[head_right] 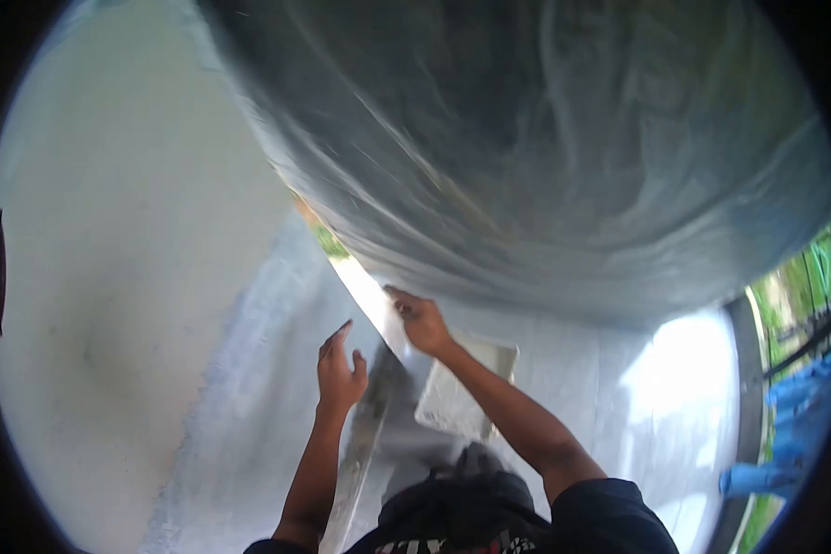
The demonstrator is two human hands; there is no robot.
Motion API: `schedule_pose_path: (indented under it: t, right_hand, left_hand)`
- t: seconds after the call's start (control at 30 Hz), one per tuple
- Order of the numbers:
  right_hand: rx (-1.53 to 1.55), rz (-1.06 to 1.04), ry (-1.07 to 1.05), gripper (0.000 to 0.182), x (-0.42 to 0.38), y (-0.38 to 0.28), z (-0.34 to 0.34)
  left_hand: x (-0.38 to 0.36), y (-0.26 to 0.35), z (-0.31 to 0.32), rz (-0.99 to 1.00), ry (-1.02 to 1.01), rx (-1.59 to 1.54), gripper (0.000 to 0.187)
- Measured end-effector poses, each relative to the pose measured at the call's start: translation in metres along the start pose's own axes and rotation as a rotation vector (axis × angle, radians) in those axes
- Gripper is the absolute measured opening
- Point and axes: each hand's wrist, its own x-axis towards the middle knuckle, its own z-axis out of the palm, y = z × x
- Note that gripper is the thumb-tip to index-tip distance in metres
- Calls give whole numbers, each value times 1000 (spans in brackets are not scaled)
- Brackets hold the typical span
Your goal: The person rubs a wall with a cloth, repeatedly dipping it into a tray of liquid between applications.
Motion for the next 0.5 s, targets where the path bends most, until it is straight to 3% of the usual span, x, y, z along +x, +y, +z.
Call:
schedule_pose_path:
  t: [0.1,0.2,0.23,0.37,0.5]
  right_hand:
    - [119,242,198,47,-36,23,4]
    - [162,366,274,44,-88,94,-13]
    - [263,515,397,42,-108,100,-15]
    - [581,856,699,49,-182,138,-21]
    - [519,1021,681,50,-233,173,2]
  left_hand:
    - [-10,-24,19,-10,-181,-110,49]
    - [-26,-27,71,-25,-338,-200,50]
    - [-36,-29,89,-15,-396,-226,51]
    - [-87,-48,143,27,-654,-241,55]
    - [-136,-64,178,50,-874,-225,56]
